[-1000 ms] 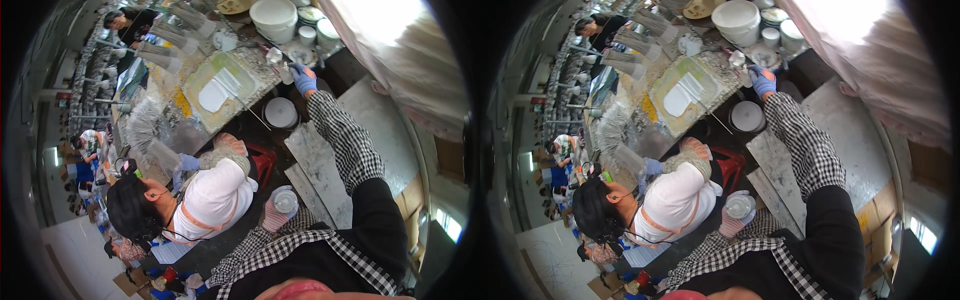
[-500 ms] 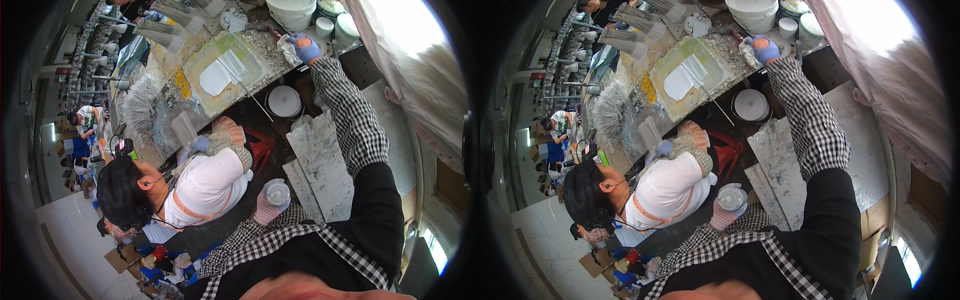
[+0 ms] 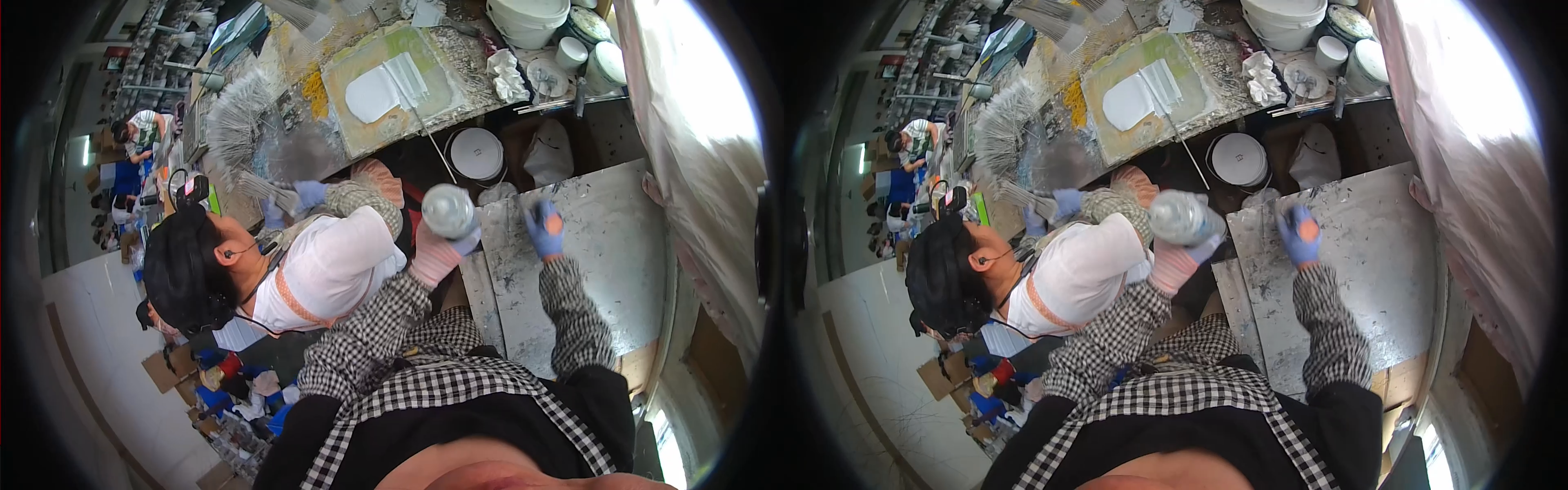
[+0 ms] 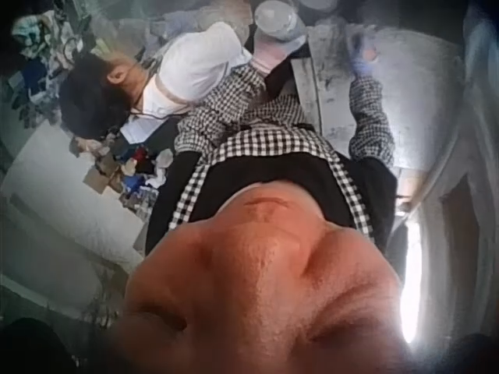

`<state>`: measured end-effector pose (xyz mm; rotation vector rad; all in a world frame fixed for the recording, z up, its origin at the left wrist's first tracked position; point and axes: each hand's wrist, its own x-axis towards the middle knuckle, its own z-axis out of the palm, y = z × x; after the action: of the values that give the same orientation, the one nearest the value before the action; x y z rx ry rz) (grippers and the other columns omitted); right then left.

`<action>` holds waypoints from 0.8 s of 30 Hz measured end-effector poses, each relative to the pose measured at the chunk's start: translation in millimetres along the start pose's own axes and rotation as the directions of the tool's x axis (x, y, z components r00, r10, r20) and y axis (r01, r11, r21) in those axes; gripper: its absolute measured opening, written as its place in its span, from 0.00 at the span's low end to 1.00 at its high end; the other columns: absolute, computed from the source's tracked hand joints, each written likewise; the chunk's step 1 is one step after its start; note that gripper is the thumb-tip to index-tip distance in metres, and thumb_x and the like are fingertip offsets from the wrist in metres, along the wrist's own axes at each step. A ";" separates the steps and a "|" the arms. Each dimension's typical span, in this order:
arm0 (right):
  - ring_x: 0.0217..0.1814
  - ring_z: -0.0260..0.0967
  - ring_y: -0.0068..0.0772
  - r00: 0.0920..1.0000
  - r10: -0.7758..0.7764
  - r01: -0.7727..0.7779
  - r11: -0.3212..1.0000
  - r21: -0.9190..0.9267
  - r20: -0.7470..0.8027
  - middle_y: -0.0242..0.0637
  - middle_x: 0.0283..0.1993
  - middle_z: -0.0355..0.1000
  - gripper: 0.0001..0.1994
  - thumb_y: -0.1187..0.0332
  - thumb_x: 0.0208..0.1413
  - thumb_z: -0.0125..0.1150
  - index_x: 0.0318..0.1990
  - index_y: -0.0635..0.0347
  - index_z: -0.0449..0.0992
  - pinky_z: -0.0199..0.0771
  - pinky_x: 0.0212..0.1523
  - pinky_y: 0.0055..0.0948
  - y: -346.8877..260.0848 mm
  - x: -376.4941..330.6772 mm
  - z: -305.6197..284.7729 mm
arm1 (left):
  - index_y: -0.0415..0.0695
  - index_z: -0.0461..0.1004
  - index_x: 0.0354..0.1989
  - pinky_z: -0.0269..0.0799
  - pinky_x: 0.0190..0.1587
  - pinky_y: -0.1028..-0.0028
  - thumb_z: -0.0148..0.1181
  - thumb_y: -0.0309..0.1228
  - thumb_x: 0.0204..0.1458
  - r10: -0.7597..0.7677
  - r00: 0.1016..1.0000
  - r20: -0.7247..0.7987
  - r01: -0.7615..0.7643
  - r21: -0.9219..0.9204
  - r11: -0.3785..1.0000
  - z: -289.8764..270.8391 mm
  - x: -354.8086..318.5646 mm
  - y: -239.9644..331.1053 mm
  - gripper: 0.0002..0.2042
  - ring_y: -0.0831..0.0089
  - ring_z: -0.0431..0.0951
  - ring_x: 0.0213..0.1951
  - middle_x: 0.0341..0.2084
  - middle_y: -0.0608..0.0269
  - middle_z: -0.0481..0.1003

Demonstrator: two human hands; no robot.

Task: Applying a white coating substance to industrial brush components and organizing them into storage bins.

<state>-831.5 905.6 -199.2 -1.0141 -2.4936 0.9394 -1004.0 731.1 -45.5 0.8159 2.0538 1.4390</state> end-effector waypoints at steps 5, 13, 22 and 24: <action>0.28 0.69 0.48 1.000 -0.004 0.005 0.980 -0.199 0.002 0.43 0.26 0.69 0.11 0.61 0.52 0.63 0.28 0.56 0.71 0.67 0.28 0.43 46.5 -69.9 11.3 | 0.41 0.63 0.53 0.72 0.51 0.70 0.73 0.25 0.36 -0.111 0.982 -0.150 0.084 -0.175 0.981 5.5 85.5 -34.0 0.33 0.71 0.75 0.46 0.44 0.60 0.73; 0.25 0.68 0.47 1.000 -0.013 0.009 0.985 -0.171 -0.018 0.42 0.24 0.68 0.13 0.58 0.52 0.62 0.23 0.56 0.71 0.66 0.25 0.43 46.9 -73.5 0.3 | 0.32 0.62 0.52 0.74 0.51 0.68 0.75 0.22 0.35 -0.164 0.962 -0.218 0.157 -0.052 0.986 39.4 247.2 -61.1 0.34 0.63 0.77 0.45 0.47 0.51 0.74; 0.22 0.66 0.46 0.999 -0.023 0.019 0.992 -0.125 -0.028 0.41 0.20 0.66 0.13 0.62 0.50 0.64 0.20 0.55 0.70 0.64 0.22 0.43 46.1 -65.1 4.5 | 0.38 0.57 0.62 0.66 0.61 0.64 0.75 0.21 0.34 -0.156 0.947 -0.282 0.075 -0.277 0.958 73.8 389.9 -140.6 0.43 0.62 0.71 0.56 0.58 0.50 0.66; 0.22 0.66 0.46 0.999 -0.025 0.021 0.996 -0.092 -0.040 0.41 0.20 0.66 0.13 0.62 0.49 0.65 0.19 0.55 0.70 0.63 0.22 0.43 45.8 -66.0 3.5 | 0.36 0.54 0.64 0.64 0.62 0.69 0.76 0.23 0.33 -0.133 0.936 -0.326 0.090 -0.145 0.985 83.2 392.5 -144.8 0.47 0.62 0.70 0.56 0.59 0.50 0.66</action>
<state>-762.8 882.3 -233.7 -1.0196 -2.5287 0.7966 -1246.7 1027.9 -232.5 0.4140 2.1808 1.7195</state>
